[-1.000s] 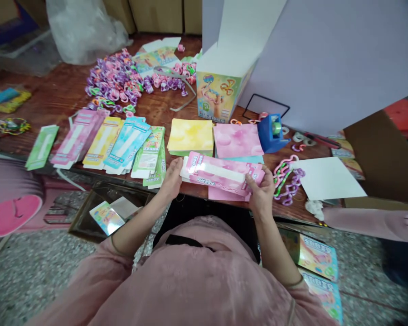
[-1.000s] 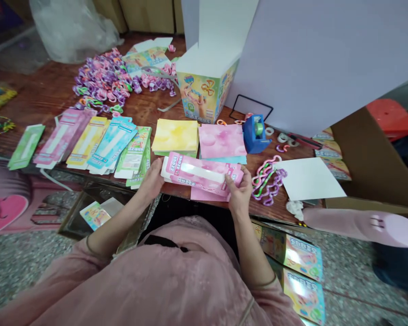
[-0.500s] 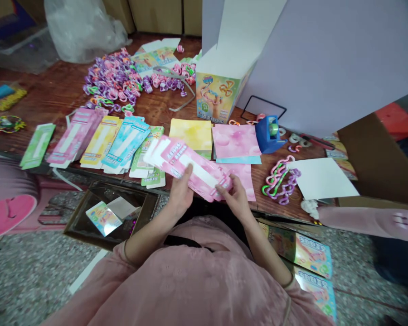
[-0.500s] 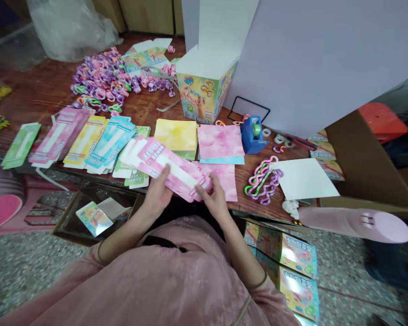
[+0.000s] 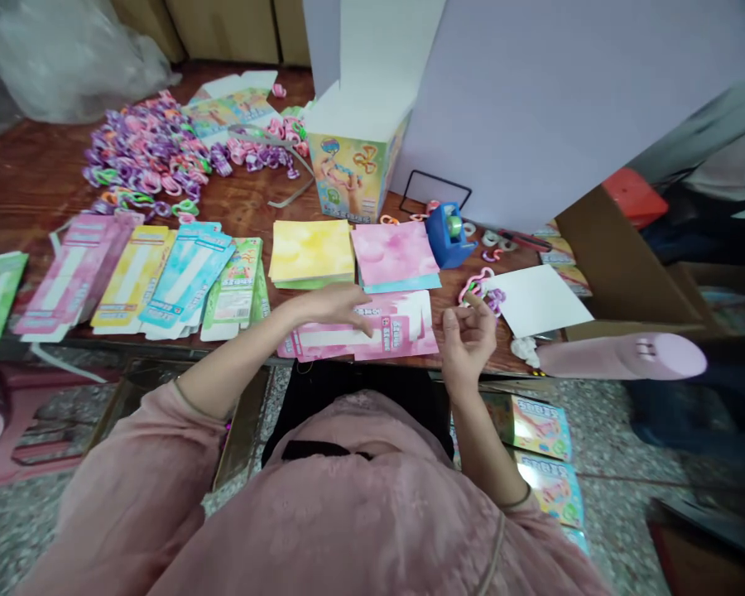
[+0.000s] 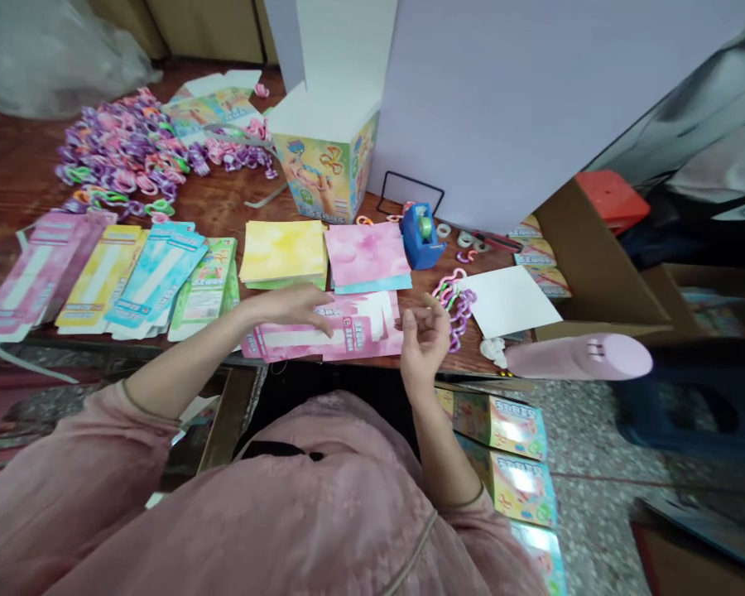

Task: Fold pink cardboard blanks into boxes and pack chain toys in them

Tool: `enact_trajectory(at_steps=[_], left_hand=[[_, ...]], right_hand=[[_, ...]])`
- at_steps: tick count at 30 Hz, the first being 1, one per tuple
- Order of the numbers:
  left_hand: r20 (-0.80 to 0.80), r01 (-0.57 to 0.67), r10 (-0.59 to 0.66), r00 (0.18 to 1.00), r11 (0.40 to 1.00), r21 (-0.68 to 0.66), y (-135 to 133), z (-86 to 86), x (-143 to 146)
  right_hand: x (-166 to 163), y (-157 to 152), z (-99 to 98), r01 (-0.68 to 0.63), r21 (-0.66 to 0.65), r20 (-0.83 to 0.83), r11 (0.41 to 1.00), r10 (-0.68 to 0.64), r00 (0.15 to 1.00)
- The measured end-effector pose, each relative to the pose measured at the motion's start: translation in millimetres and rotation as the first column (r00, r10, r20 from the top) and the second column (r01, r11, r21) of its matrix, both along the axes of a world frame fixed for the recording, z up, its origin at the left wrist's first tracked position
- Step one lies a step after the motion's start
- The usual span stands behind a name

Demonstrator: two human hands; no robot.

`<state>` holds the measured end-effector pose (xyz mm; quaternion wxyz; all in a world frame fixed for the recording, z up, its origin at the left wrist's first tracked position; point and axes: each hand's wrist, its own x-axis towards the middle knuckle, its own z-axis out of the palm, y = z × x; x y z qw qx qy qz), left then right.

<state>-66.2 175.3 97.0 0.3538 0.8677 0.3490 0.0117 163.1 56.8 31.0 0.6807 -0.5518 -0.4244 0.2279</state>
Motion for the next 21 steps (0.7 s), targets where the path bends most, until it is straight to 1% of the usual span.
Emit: enact_trajectory(at_steps=[1,3,7,9,11,14,16,17,19,21], left_hand=[[-0.065,0.007,-0.003,0.998,0.998,0.059,1.0,-7.1,12.8],[-0.157,-0.005,0.033,0.987,0.984,0.178,-0.3,-19.3,36.2],[-0.232,-0.038,0.123,0.965,0.939,0.341,-10.0,-39.0,67.9],[-0.274,-0.042,0.162,0.948,0.917,0.396,-14.0,-49.8,75.6],[-0.295,-0.042,0.19,0.936,0.896,0.443,-15.3,-60.7,79.3],[-0.247,-0.061,0.202,0.948,0.874,0.482,-13.2,-72.9,80.9],[-0.211,-0.067,0.194,0.958,0.867,0.494,-10.5,-77.4,81.4],[-0.201,-0.062,0.185,0.962,0.865,0.498,-9.2,-78.9,81.8],[-0.197,-0.048,0.168,0.966,0.864,0.501,-7.2,-81.4,82.3],[-0.194,-0.031,0.147,0.97,0.864,0.502,-6.8,-84.0,82.2]], right_hand=[[2.3,-1.0,-2.6,0.009,-0.006,0.032,1.0,-0.009,0.999],[7.1,-3.2,-9.9,0.018,-0.044,0.121,0.999,-0.013,0.993],[15.4,-5.2,-28.0,0.066,-0.162,0.323,0.985,-0.011,0.946],[16.4,-4.7,-35.7,0.074,-0.204,0.402,0.976,0.014,0.916],[14.8,-3.9,-41.1,0.057,-0.242,0.479,0.969,0.068,0.875],[9.8,-1.8,-45.0,0.056,-0.295,0.585,0.954,0.134,0.8],[7.9,1.2,-45.8,0.077,-0.326,0.619,0.942,0.151,0.771],[7.9,3.2,-46.1,0.091,-0.338,0.621,0.937,0.149,0.77],[10.2,8.1,-46.6,0.105,-0.353,0.585,0.93,0.131,0.801],[14.5,12.9,-46.8,0.075,-0.374,0.484,0.924,0.125,0.866]])
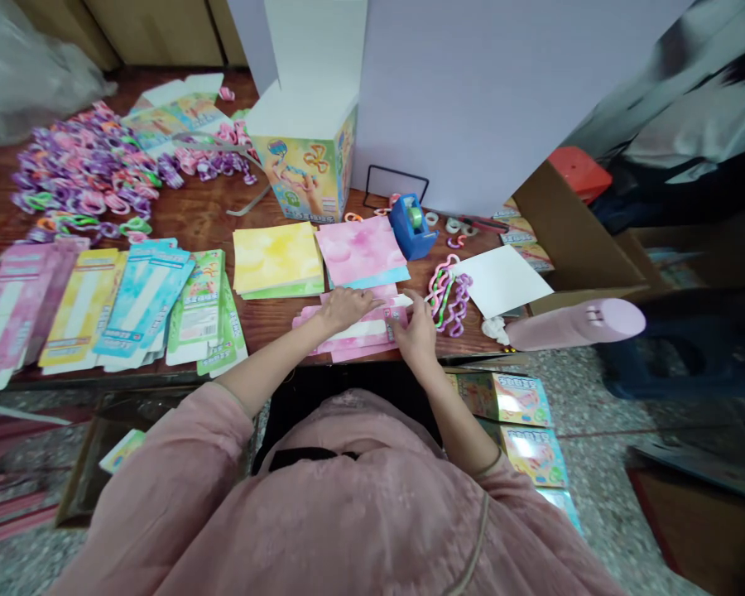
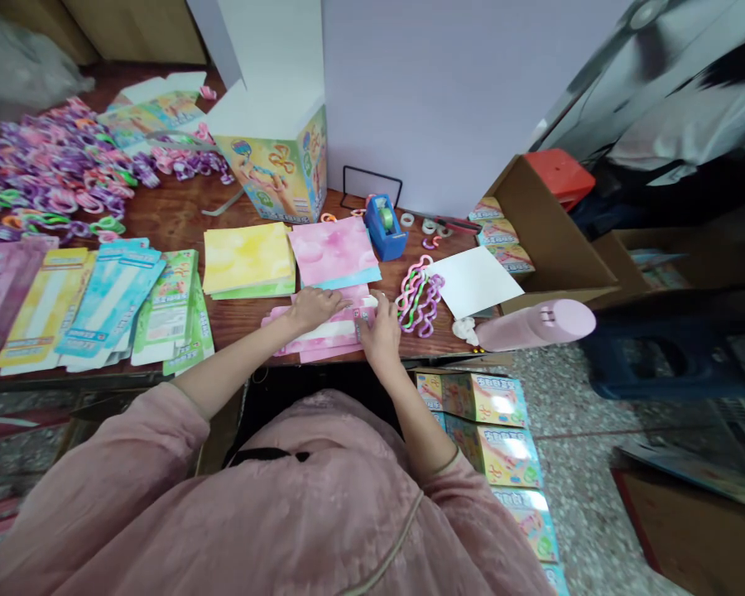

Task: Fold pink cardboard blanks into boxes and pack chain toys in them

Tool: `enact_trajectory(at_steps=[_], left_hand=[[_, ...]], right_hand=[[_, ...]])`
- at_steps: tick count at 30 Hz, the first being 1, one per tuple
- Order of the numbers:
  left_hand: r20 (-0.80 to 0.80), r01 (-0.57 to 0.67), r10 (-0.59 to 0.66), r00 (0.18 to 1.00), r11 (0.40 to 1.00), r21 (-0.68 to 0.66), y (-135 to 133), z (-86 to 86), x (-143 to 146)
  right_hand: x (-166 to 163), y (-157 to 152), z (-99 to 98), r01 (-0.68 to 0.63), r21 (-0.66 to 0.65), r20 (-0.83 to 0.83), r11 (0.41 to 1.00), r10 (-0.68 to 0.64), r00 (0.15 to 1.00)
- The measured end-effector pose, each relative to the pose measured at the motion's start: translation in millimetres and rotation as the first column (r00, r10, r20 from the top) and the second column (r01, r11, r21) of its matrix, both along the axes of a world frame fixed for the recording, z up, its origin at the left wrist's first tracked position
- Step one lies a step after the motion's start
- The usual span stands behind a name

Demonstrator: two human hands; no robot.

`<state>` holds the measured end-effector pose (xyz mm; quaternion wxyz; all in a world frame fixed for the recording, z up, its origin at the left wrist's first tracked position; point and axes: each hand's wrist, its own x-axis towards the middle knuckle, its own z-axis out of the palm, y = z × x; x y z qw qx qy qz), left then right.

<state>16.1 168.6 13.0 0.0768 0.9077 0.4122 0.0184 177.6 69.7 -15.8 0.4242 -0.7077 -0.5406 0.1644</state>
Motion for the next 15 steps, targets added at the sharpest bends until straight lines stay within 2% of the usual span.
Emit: enact_trajectory(at_steps=[3,5,7,10,11,13,15], left_hand=[[0.102,0.064,-0.066,0.993,0.998,0.019,-3.1,-1.8,-2.3],[0.222,0.096,-0.103,0.97,0.994,0.044,-7.2,1.9,-5.3],[0.301,0.112,-0.127,0.945,0.992,0.066,-11.1,11.9,-9.6],[0.299,0.14,-0.154,0.942,0.988,0.066,-11.2,37.5,-19.2],[0.283,0.159,-0.16,0.946,0.987,0.028,-9.2,47.5,-23.2],[0.271,0.223,-0.178,0.946,0.964,-0.146,-3.0,67.1,-31.4],[0.333,0.308,-0.184,0.925,0.877,-0.37,2.8,83.5,-38.1]], right_hand=[[5.7,3.3,2.1,-0.028,0.001,-0.228,1.0,0.028,0.973],[7.3,2.3,6.4,-0.033,0.058,-0.336,0.998,0.05,0.941],[7.6,-0.1,13.1,-0.015,0.145,-0.4,0.989,0.072,0.914],[7.2,-4.0,26.2,0.01,0.247,-0.46,0.969,0.109,0.881],[7.0,-5.1,31.1,0.018,0.272,-0.485,0.962,0.121,0.866],[6.1,-7.9,41.3,0.029,0.312,-0.531,0.95,0.149,0.834],[4.5,-11.9,52.3,0.014,0.331,-0.545,0.944,0.179,0.819]])
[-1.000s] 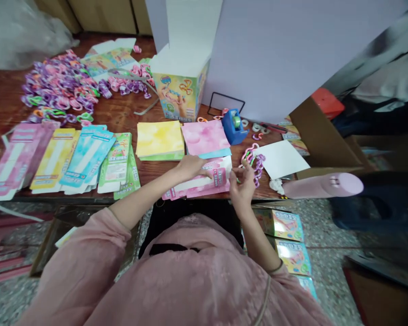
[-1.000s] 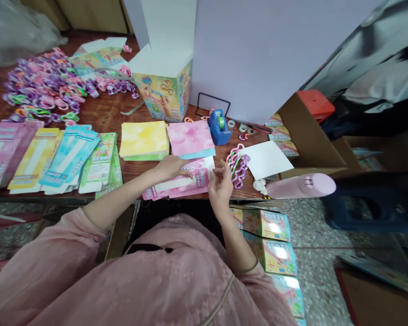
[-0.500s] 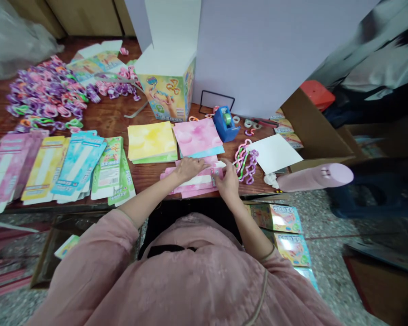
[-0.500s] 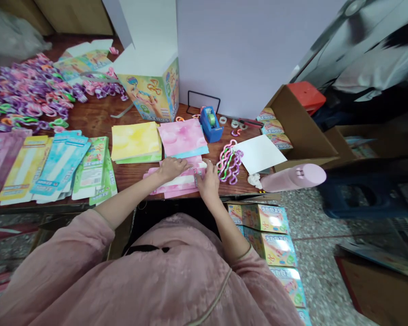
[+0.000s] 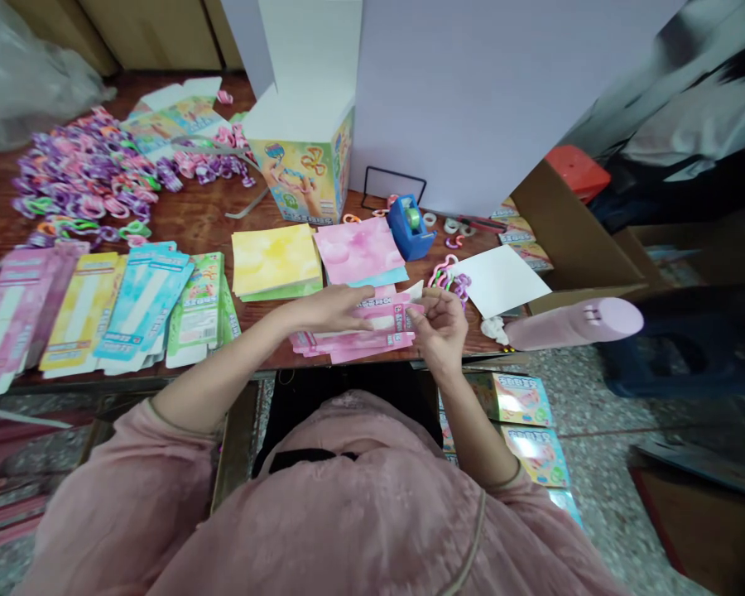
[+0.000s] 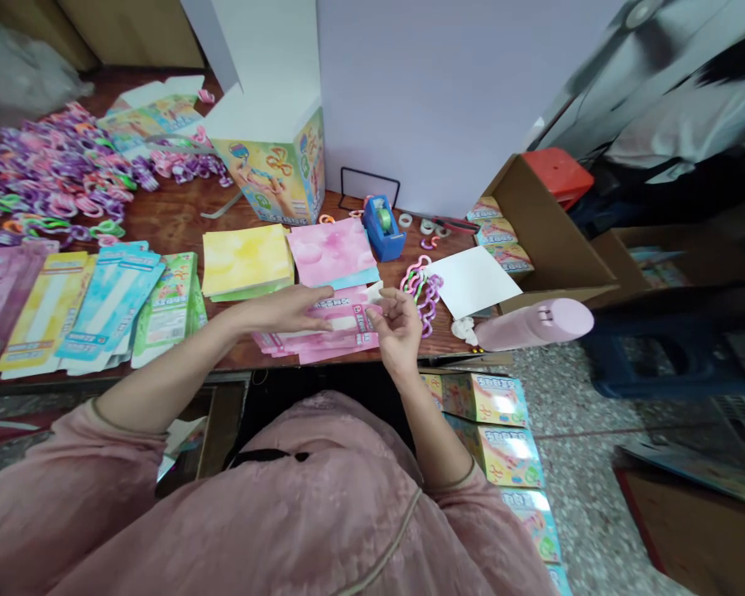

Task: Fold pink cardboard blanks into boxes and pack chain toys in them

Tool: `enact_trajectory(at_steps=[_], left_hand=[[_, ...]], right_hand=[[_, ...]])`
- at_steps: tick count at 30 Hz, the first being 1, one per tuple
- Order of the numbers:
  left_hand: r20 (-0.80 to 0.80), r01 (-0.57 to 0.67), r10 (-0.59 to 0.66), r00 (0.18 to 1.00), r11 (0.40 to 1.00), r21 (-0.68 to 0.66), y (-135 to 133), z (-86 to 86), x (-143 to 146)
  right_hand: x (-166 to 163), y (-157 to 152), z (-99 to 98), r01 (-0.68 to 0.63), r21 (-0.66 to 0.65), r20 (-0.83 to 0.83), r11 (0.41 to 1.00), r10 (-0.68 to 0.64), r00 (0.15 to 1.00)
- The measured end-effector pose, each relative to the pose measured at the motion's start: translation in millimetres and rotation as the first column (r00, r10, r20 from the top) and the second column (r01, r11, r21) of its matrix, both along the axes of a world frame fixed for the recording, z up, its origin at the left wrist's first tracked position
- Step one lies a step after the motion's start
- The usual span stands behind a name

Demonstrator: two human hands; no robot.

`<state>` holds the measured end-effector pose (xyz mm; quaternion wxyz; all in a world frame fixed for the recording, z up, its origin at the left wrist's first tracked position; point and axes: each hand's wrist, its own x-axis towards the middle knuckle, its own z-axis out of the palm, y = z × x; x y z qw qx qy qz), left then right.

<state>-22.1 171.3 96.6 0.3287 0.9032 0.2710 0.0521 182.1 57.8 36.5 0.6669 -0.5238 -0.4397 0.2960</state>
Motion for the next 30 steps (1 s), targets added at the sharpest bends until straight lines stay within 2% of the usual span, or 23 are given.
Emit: enact_trajectory(at_steps=[2,4,6,7,10,11,12,15,17,19,21,22,23,24,25,27,29,30], left_hand=[[0.096,0.039,-0.02,0.995,0.978,-0.203,1.0,11.9,-3.4],[0.201,0.022,0.047,0.978,0.945,-0.327,-4.7,19.1,-3.1],[0.225,0.035,0.08,0.971,0.884,-0.466,-15.8,22.2,-0.4],[0.204,0.067,0.057,0.977,0.828,-0.556,-22.1,22.3,1.3],[0.153,0.191,-0.114,0.982,0.578,-0.794,-39.2,16.9,4.8],[0.163,0.213,-0.142,0.976,0.52,-0.827,-43.8,13.5,5.3],[0.179,0.224,-0.139,0.974,0.489,-0.843,-47.7,9.4,5.5],[0.221,0.24,-0.094,0.971,0.433,-0.869,-57.7,-5.2,5.3],[0.233,0.259,-0.114,0.966,0.366,-0.894,-64.0,-16.2,5.2],[0.246,0.276,-0.135,0.96,0.306,-0.911,-70.4,-28.2,5.1],[0.254,0.286,-0.143,0.957,0.282,-0.916,-75.5,-39.9,4.7],[0.253,0.287,-0.149,0.956,0.288,-0.914,-77.0,-44.7,4.4],[0.246,0.283,-0.15,0.958,0.319,-0.904,-77.7,-48.2,3.9],[0.238,0.276,-0.144,0.96,0.377,-0.884,-77.7,-50.2,3.3],[0.226,0.26,-0.127,0.966,0.461,-0.849,-77.2,-50.2,2.6],[0.189,0.193,-0.08,0.979,0.67,-0.717,-77.3,-44.6,0.3],[0.09,0.089,-0.052,0.995,0.872,-0.481,-83.0,-33.1,-3.7],[0.007,0.04,-0.039,0.999,0.948,-0.315,-89.0,-26.7,-6.4]], right_hand=[[-1.4,-5.2,11.6,-0.034,0.001,0.031,0.999,0.034,0.999],[-1.3,-10.8,23.1,-0.068,-0.004,0.061,0.998,0.068,0.996],[1.4,-16.0,33.4,-0.137,-0.012,0.056,0.99,0.138,0.989],[3.8,-18.3,37.7,-0.189,-0.024,0.045,0.982,0.19,0.981],[13.3,-25.1,46.7,-0.378,-0.104,0.021,0.92,0.382,0.924],[16.5,-27.5,48.4,-0.431,-0.14,0.019,0.892,0.437,0.899],[19.3,-29.8,49.6,-0.479,-0.178,0.019,0.86,0.489,0.872],[24.3,-36.2,50.7,-0.577,-0.274,0.066,0.769,0.613,0.787],[24.7,-39.7,49.8,-0.605,-0.312,0.112,0.733,0.661,0.742],[23.6,-42.8,47.6,-0.641,-0.34,0.059,0.688,0.696,0.716],[21.7,-45.9,43.8,-0.693,-0.366,-0.092,0.621,0.717,0.691],[20.5,-47.5,41.3,-0.712,-0.374,-0.161,0.594,0.714,0.681],[19.3,-49.1,38.4,-0.717,-0.379,-0.208,0.585,0.701,0.682],[18.0,-50.7,35.2,-0.708,-0.383,-0.234,0.593,0.68,0.695],[16.8,-52.2,31.9,-0.692,-0.389,-0.248,0.608,0.655,0.714],[15.4,-55.1,25.7,-0.658,-0.404,-0.278,0.636,0.6,0.75],[15.6,-57.9,21.1,-0.633,-0.422,-0.316,0.649,0.549,0.773],[16.3,-59.3,19.5,-0.619,-0.431,-0.331,0.656,0.523,0.785]])
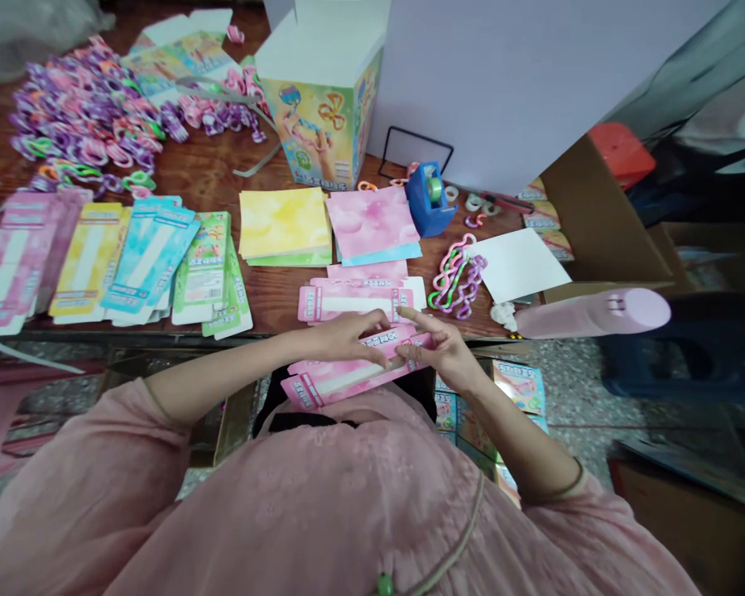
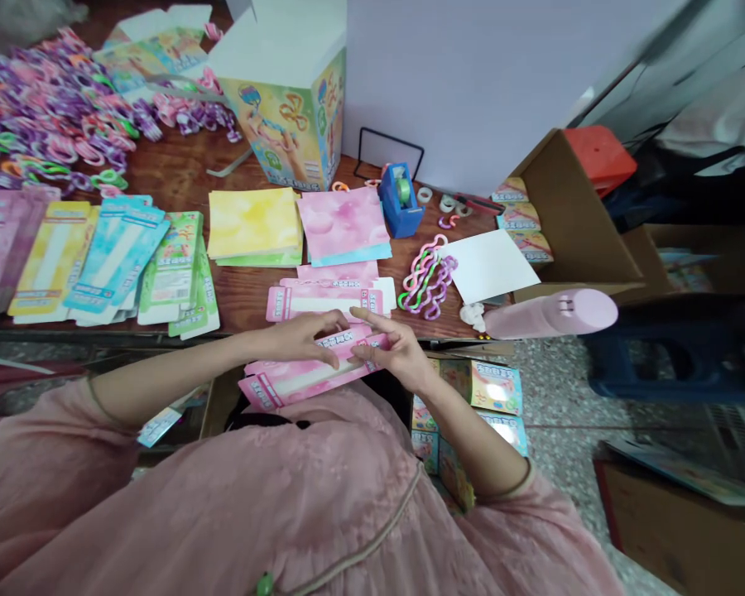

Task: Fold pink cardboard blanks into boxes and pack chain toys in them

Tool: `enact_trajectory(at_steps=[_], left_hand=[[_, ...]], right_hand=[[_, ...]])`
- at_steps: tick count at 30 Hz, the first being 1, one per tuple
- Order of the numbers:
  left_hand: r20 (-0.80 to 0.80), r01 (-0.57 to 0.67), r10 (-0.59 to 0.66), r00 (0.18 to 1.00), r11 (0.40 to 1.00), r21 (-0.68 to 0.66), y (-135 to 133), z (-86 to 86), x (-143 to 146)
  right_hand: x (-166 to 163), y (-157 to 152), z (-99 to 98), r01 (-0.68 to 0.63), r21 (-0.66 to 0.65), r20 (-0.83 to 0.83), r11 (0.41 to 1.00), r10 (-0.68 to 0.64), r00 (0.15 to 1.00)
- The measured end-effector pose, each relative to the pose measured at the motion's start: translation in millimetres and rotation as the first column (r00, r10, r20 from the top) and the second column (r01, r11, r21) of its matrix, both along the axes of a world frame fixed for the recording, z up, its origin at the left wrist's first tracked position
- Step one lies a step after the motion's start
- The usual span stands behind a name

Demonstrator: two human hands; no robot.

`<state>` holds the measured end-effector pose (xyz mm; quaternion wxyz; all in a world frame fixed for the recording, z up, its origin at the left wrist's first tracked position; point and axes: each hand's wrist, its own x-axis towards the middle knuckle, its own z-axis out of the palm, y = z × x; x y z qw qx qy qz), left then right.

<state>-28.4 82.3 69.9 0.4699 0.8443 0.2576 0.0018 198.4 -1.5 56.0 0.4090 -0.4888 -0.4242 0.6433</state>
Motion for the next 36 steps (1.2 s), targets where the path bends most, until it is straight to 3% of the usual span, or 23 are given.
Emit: enact_trajectory(at_steps=[1,3,5,6,12,20,30,36], left_hand=[[-0.085,-0.015,0.032,0.996,0.981,0.195,-8.2,6.0,-3.1],[-0.223,-0.01,0.156,0.962,0.84,0.543,-28.6,13.8,-9.8],[-0.283,-0.007,0.289,0.914,0.711,0.703,-48.9,13.6,-15.8],[-0.304,-0.009,0.323,0.896,0.699,0.715,-57.0,10.6,-18.2],[-0.347,-0.07,0.301,0.888,0.835,0.545,-74.6,-13.9,-24.2],[-0.363,-0.107,0.264,0.894,0.91,0.4,-80.7,-7.4,-29.3],[-0.315,-0.082,0.226,0.922,0.907,0.412,-83.4,-13.2,-35.2],[-0.327,-0.061,0.218,0.919,0.901,0.43,-73.5,4.8,-32.7]], right_hand=[[1.0,-1.4,-1.2,0.035,-0.013,-0.004,0.999,-0.035,0.999],[2.9,-4.4,-3.0,0.113,-0.026,-0.003,0.993,-0.113,0.994],[3.3,-7.5,-5.0,0.163,-0.025,0.01,0.986,-0.163,0.987],[2.9,-9.0,-6.4,0.17,-0.021,0.019,0.985,-0.17,0.985],[-0.4,-14.1,-15.7,0.194,0.076,0.077,0.978,-0.2,0.977],[-3.0,-16.8,-9.4,0.195,-0.03,-0.021,0.98,-0.195,0.981],[-4.2,-24.5,-3.8,0.167,-0.048,-0.019,0.985,-0.168,0.986],[2.0,-24.1,-5.7,0.152,0.033,0.066,0.988,-0.153,0.986]])
